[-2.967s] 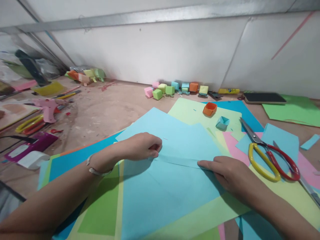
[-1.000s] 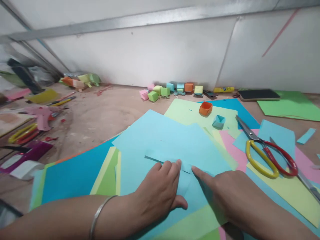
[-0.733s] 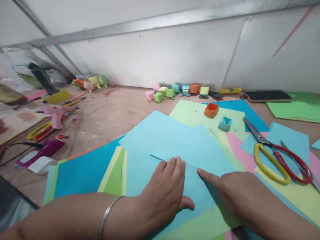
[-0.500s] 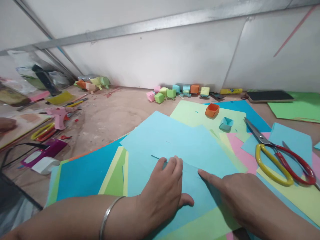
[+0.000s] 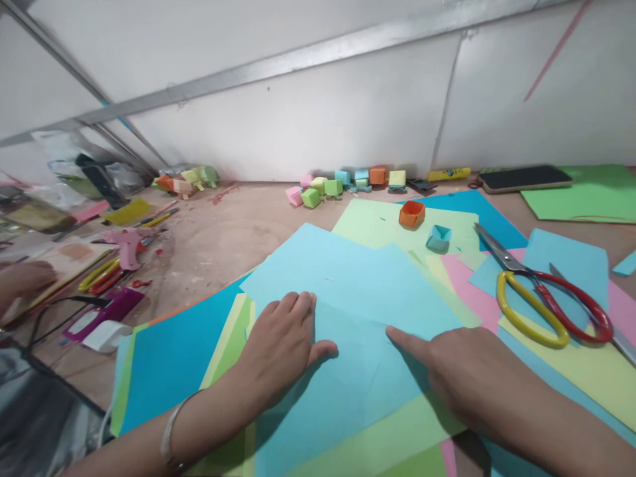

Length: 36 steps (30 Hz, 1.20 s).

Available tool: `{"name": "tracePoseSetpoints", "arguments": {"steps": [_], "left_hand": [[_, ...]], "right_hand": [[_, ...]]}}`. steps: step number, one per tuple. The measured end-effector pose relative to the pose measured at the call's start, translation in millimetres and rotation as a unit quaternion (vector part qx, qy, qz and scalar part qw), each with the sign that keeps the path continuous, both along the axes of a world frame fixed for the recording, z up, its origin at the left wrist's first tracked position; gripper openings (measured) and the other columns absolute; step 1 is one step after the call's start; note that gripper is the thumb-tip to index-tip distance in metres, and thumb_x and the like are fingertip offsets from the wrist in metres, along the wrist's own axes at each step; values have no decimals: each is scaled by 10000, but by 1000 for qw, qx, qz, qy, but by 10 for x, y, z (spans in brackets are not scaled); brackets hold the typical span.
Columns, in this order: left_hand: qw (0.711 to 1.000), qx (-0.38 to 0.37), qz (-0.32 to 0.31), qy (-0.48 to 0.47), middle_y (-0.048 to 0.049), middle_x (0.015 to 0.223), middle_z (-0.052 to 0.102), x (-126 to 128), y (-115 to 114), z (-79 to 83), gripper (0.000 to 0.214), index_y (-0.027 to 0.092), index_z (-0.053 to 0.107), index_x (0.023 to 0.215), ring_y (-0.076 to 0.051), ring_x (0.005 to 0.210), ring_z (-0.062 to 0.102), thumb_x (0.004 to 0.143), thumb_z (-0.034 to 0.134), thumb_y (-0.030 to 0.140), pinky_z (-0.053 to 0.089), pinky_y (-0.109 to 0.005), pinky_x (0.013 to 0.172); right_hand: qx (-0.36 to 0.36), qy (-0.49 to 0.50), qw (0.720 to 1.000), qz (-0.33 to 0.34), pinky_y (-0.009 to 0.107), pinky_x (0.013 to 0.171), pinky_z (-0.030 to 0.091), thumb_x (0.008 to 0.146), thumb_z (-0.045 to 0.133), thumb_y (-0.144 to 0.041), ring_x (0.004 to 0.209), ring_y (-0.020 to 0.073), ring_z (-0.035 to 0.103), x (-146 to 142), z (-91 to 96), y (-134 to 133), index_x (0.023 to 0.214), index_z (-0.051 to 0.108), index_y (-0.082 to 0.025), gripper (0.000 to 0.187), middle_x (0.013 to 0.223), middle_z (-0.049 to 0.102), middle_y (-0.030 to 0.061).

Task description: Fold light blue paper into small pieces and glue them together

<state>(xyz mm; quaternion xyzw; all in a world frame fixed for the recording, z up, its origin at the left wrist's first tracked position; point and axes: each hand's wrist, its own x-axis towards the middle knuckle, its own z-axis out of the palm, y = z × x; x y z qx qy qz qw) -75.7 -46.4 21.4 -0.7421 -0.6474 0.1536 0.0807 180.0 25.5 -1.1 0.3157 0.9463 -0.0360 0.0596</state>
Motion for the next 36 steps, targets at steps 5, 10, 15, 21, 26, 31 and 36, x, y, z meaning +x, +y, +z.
{"name": "tracePoseSetpoints", "arguments": {"steps": [5,10,15,21,26,31,36], "left_hand": [[999,24,35,4,-134,945,607,-13,-10,-70,643,36,679,993,-269,877,535,807,573,643,508,-401,739],[998,61,27,22,-180,985,592,-38,-35,-175,693,-19,645,1064,-305,936,515,801,599,621,496,-439,815],[997,66,27,9,-164,947,578,-41,-43,-229,606,10,636,1019,-293,896,507,837,581,586,482,-452,817],[998,62,21,14,-147,957,602,12,-75,-196,546,49,571,1184,-288,873,556,900,541,514,502,-411,725],[994,103,23,-3,-182,1116,618,-50,-141,-162,550,77,540,1258,-322,1023,570,883,593,475,501,-451,819],[980,183,-60,-42,-269,1430,426,-82,-172,-81,760,-16,414,1361,-373,1328,375,844,643,491,357,-491,1074],[972,87,-184,-116,-195,1341,531,303,-57,-63,786,38,445,1362,-316,1247,469,857,503,638,393,-437,1054]], "right_hand": [[-43,-83,996,7,292,447,106,658,541,21,467,193,591,-82,115,-1,1431,442,-399,885,579,667,13],[-49,-91,995,5,291,457,104,671,551,13,507,190,605,-97,128,9,1442,412,-412,890,634,689,13],[-58,-109,992,14,284,448,119,696,521,26,511,158,593,-99,143,7,1461,383,-389,881,634,678,-2],[-65,-110,992,17,270,449,124,696,528,28,502,161,584,-104,160,16,1468,383,-373,882,628,678,15],[-49,-59,997,28,270,463,130,663,529,36,467,144,529,-47,102,15,1448,423,-356,885,593,647,0],[-15,-38,998,39,271,467,114,656,521,34,428,113,440,-15,29,12,1431,447,-351,868,547,597,-32],[0,-34,999,28,279,452,88,685,542,-8,403,103,374,-25,5,12,1390,497,-366,792,499,548,-40]]}}
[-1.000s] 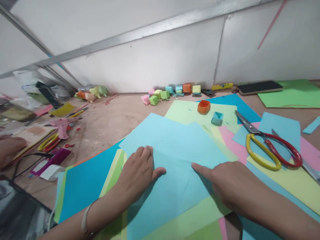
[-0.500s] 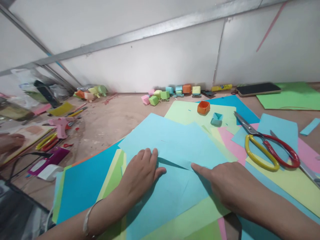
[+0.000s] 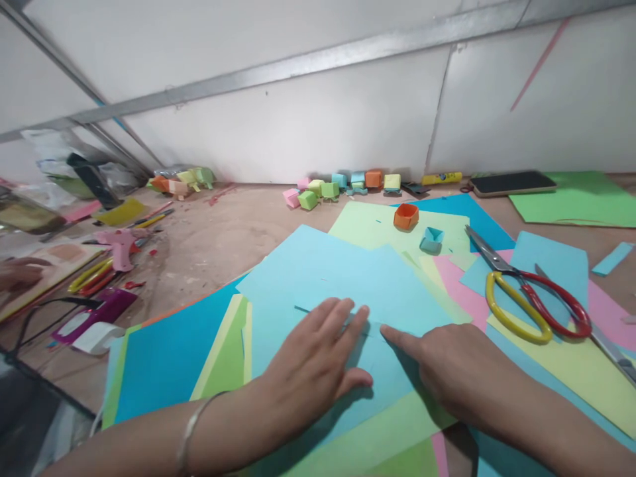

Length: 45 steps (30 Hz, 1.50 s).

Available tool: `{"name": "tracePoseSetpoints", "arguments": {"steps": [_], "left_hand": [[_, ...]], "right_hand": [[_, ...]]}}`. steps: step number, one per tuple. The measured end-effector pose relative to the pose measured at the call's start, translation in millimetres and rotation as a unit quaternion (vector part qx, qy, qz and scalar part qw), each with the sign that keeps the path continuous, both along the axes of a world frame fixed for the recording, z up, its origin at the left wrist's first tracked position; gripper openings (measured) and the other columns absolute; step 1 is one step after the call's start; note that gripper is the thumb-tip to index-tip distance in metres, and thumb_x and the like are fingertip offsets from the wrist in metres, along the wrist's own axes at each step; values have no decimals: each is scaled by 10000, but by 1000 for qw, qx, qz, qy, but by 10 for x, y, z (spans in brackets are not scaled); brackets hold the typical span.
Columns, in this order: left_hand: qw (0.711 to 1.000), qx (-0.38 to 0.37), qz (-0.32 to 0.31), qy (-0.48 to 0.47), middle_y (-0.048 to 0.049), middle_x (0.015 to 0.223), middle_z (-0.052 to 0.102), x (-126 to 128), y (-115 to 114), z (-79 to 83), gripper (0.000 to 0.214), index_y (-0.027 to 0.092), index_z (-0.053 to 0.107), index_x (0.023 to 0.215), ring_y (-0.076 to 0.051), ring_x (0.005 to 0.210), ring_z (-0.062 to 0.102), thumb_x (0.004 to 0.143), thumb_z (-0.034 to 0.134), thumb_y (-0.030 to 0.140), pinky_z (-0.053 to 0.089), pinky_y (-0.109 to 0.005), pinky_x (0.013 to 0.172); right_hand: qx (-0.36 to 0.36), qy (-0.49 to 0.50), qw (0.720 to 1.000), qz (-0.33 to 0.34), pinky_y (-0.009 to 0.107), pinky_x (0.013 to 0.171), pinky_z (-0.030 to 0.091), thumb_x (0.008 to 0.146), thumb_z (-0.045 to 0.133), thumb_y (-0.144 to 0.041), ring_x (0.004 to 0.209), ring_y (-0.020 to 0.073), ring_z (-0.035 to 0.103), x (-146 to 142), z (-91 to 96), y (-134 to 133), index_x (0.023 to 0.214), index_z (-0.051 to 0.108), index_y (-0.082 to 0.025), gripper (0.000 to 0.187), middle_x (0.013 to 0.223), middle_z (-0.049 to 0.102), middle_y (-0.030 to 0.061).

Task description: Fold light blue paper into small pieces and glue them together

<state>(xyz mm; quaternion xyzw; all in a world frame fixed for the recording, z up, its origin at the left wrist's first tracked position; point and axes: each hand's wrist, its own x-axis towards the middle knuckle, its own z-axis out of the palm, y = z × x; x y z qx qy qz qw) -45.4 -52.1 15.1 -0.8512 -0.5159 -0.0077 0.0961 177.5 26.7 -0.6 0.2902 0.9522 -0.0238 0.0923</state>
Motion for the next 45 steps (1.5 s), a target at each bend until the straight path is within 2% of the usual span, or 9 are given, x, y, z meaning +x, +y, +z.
{"name": "tracePoseSetpoints", "arguments": {"steps": [3,6,11,17,21,26,33,41,45], "left_hand": [[994,-106,6,-9,-120,1160,607,207,96,-25,753,88,575,1212,-260,995,569,781,544,704,503,-387,876],[991,-129,36,9,-106,1118,591,228,123,-39,711,84,621,1112,-244,946,554,771,553,705,507,-393,860],[982,-118,142,34,-121,1049,592,-59,87,-7,744,48,629,1063,-258,928,548,702,627,699,512,-405,824],[973,-103,194,65,-135,1016,607,-356,32,21,541,53,648,968,-281,949,556,817,620,573,498,-422,821],[992,-11,113,48,-193,1221,555,-280,6,-47,558,25,554,1183,-320,1151,484,864,624,477,431,-458,974],[994,-84,29,69,-98,965,596,-111,84,-83,307,100,578,1059,-230,825,551,951,507,378,499,-364,709],[996,-17,-6,84,-118,988,577,-130,65,-138,299,91,567,1094,-235,847,536,996,399,318,467,-359,700],[995,17,-32,98,-87,851,566,-127,61,-150,265,79,601,1106,-239,751,528,963,437,229,459,-370,619],[993,48,-34,102,-91,805,582,-136,53,-197,229,88,647,1009,-252,746,542,940,470,216,483,-379,633]], "right_hand": [[-10,-16,1000,-11,280,446,86,678,564,-23,400,117,417,10,9,3,1416,463,-371,822,500,571,-28],[-20,-16,1000,-7,281,453,98,663,567,-17,428,140,489,31,11,6,1412,471,-373,835,545,619,-5],[-24,-20,1000,0,279,464,107,650,550,12,463,165,551,16,37,4,1423,456,-371,869,584,654,9],[-12,-38,999,-3,288,455,102,658,529,9,439,135,473,-19,62,3,1416,464,-378,853,556,613,-3],[3,-28,1000,-1,296,462,91,658,535,-7,422,122,390,-8,14,2,1404,471,-391,841,534,564,-17],[6,-4,1000,-2,298,459,89,655,551,-25,415,115,356,-2,4,-8,1388,500,-369,811,517,541,-27],[39,-8,998,-48,257,482,130,789,483,-40,475,116,491,-83,253,-19,1357,532,-347,648,589,630,-10],[77,-84,993,-37,276,445,221,868,397,-25,520,179,573,-817,231,-328,1415,470,-90,555,635,670,92],[90,-81,992,-41,268,426,251,854,396,-1,449,158,512,-868,110,-491,1338,524,20,501,574,627,84]]}}
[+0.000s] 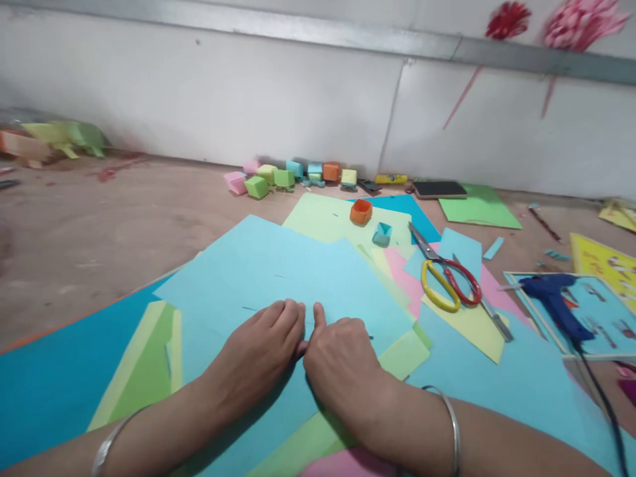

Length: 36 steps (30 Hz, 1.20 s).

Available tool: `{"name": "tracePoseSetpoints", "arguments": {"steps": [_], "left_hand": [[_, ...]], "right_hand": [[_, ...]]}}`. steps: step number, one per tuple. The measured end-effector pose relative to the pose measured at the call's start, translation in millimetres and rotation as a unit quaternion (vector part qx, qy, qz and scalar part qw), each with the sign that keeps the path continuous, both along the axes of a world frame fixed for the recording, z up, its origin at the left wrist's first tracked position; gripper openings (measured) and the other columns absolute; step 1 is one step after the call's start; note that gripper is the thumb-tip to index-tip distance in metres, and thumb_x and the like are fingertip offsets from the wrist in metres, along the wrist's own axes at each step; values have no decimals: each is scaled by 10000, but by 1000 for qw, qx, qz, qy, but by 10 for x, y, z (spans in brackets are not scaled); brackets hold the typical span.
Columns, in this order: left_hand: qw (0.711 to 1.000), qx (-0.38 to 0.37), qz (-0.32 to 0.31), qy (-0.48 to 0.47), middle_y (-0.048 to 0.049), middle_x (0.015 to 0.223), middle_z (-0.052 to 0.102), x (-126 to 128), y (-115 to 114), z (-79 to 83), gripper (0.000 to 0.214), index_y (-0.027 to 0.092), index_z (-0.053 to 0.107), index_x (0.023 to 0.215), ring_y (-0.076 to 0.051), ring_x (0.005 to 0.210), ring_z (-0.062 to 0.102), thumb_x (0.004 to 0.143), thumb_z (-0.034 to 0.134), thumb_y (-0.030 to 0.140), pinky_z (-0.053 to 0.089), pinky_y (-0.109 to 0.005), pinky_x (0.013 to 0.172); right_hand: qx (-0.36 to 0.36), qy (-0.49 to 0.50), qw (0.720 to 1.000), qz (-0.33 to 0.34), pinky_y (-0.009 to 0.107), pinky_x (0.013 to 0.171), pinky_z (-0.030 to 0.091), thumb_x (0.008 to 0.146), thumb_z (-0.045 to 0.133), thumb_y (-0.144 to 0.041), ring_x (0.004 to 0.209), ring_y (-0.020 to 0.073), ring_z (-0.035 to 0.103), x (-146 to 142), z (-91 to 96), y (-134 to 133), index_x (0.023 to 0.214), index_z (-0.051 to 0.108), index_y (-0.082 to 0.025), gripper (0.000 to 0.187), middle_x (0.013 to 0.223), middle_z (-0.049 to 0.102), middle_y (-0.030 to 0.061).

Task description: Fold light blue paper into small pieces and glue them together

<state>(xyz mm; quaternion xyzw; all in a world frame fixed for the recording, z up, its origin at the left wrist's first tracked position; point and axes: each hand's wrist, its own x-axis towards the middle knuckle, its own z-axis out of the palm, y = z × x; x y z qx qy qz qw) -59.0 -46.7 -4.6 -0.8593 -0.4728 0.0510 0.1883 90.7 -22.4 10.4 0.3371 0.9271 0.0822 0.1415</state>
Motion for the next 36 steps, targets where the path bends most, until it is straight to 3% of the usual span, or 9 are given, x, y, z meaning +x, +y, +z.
{"name": "tracePoseSetpoints", "arguments": {"steps": [4,12,16,18,20,24,28,31,36], "left_hand": [[1000,9,6,-13,-130,868,615,-1,8,-3,283,71,671,952,-261,773,562,933,523,312,494,-377,662],[1000,-9,12,-11,-106,840,612,10,8,28,296,94,678,912,-243,752,557,932,537,354,488,-352,638],[1000,0,17,-22,-98,838,613,1,9,13,267,100,675,888,-241,751,562,903,585,351,493,-350,641],[999,9,12,-33,-95,832,613,-2,8,8,259,102,671,879,-243,759,563,888,607,352,496,-351,650],[999,13,8,-39,-93,823,610,-3,6,11,257,103,664,874,-244,762,560,883,614,355,495,-353,656],[997,-10,24,-67,-79,825,600,-16,20,24,237,124,637,891,-242,756,552,877,622,359,482,-356,633],[985,-33,49,-162,-88,909,622,-76,74,27,255,137,615,951,-261,815,562,836,673,358,478,-388,688],[975,-37,33,-215,-89,923,659,-170,134,10,135,146,627,962,-257,835,587,878,604,249,463,-395,724],[934,-118,40,-334,-38,829,725,-345,224,66,216,183,675,939,-201,740,639,917,461,164,450,-325,682]], "right_hand": [[17,-55,998,-36,263,417,252,792,480,6,445,164,516,168,11,-70,1387,451,54,598,529,601,69],[14,-128,980,-150,257,416,228,759,497,84,462,167,594,512,66,-88,1365,528,-41,620,517,625,78],[33,-110,977,-179,256,404,164,749,500,69,421,161,555,667,163,-51,1122,697,-69,444,483,585,49],[39,-83,980,-177,268,414,154,722,517,53,425,168,540,708,235,2,883,724,-107,307,484,562,44],[53,-30,989,-134,290,440,186,689,541,48,487,195,552,710,273,70,776,675,-146,251,544,570,52],[61,108,992,-37,317,517,282,737,590,-35,643,229,543,646,165,179,788,595,-190,163,728,583,64],[62,165,984,-10,309,546,304,752,535,-2,641,204,518,647,-3,234,775,589,-177,184,726,576,56],[65,216,974,-2,305,541,321,795,462,-6,593,188,522,699,-39,289,743,614,-170,229,665,588,53],[-89,334,936,-69,261,600,446,899,428,-136,687,167,639,760,-15,453,894,670,-177,246,781,703,50]]}}
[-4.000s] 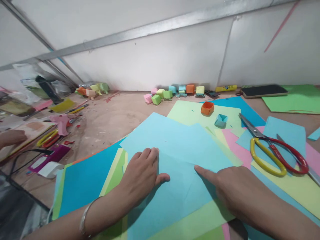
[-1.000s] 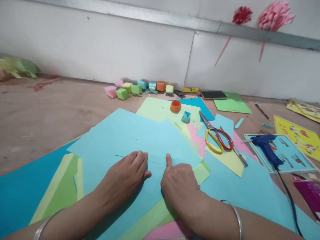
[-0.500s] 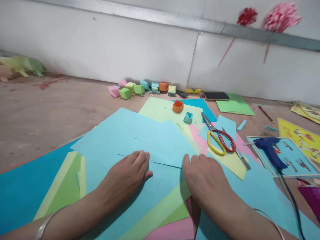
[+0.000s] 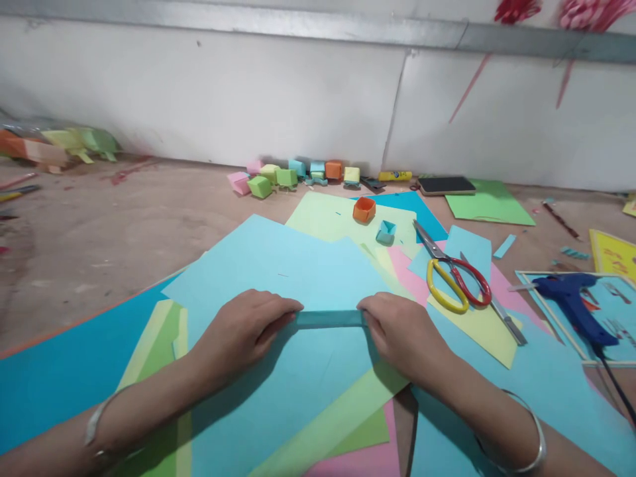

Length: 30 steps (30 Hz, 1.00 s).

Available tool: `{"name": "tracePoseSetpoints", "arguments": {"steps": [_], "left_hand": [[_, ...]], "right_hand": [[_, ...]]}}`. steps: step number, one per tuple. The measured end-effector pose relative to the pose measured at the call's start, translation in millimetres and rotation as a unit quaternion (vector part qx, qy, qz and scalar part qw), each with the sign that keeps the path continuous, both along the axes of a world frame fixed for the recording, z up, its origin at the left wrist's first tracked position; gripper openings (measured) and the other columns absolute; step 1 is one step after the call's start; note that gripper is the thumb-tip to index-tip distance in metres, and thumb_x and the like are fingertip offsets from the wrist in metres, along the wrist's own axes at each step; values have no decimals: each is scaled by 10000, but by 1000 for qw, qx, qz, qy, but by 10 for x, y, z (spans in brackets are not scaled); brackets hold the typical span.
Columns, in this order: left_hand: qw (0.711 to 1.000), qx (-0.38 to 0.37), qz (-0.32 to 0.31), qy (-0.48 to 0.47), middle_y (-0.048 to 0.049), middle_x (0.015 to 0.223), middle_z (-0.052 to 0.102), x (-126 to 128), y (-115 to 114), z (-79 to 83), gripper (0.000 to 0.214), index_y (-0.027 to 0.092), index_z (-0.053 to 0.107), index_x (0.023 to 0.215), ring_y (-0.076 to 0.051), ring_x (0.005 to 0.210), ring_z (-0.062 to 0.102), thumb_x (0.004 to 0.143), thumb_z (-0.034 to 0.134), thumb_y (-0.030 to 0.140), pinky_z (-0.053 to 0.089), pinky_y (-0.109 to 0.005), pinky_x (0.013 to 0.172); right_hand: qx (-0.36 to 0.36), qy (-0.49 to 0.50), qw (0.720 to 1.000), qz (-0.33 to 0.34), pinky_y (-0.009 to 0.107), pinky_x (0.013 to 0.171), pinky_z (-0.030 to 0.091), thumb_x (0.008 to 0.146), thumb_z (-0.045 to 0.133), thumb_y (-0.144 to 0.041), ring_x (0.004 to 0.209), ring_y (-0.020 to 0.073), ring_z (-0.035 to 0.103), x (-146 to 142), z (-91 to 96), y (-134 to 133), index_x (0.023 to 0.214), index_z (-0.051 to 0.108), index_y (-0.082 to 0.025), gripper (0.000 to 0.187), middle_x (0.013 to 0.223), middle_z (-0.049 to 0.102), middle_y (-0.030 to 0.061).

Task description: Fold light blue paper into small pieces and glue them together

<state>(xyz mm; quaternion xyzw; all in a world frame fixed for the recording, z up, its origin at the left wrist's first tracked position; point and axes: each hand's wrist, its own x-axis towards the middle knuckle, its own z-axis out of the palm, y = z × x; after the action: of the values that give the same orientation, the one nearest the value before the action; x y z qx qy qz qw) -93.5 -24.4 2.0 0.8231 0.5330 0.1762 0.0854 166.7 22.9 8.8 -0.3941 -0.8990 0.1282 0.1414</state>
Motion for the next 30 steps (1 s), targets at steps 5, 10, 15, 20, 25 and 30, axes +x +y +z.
{"name": "tracePoseSetpoints", "arguments": {"steps": [5,10,15,20,25,30], "left_hand": [[964,-232,43,-120,11,741,717,-73,82,217,252,193,708,887,-149,664,628,879,457,218,444,-240,635],[948,-276,74,-140,19,645,635,-136,157,286,281,188,708,878,-146,613,559,857,435,251,416,-238,600],[947,-246,120,-170,-4,723,642,-202,176,250,359,192,686,957,-157,678,571,794,375,115,431,-255,644],[927,-240,151,-246,-31,871,683,-279,215,193,457,171,635,962,-152,762,603,642,348,15,462,-278,735],[906,-252,196,-278,-41,812,671,-339,281,195,270,157,628,895,-156,700,602,788,383,122,442,-266,629],[973,-129,111,-158,-51,911,698,-304,239,213,206,177,706,884,-193,835,619,835,631,362,458,-317,758]], "right_hand": [[-128,43,991,-18,255,645,503,879,454,-196,749,169,685,8,43,116,911,686,-200,234,858,747,36],[-151,30,988,-21,284,649,522,874,430,-228,732,187,685,16,77,134,912,698,-195,272,862,750,54],[-157,29,987,-27,292,651,526,889,429,-269,742,194,686,60,31,143,946,701,-207,285,875,747,49],[-144,40,988,-22,306,681,534,905,420,-294,782,206,694,101,-64,153,949,706,-227,297,903,750,46],[-150,33,988,-28,330,703,556,893,429,-304,831,232,708,105,-64,156,961,716,-223,305,951,757,65],[-103,51,993,-25,338,670,570,885,434,-287,772,234,717,99,-65,159,926,716,-217,294,895,763,70]]}}
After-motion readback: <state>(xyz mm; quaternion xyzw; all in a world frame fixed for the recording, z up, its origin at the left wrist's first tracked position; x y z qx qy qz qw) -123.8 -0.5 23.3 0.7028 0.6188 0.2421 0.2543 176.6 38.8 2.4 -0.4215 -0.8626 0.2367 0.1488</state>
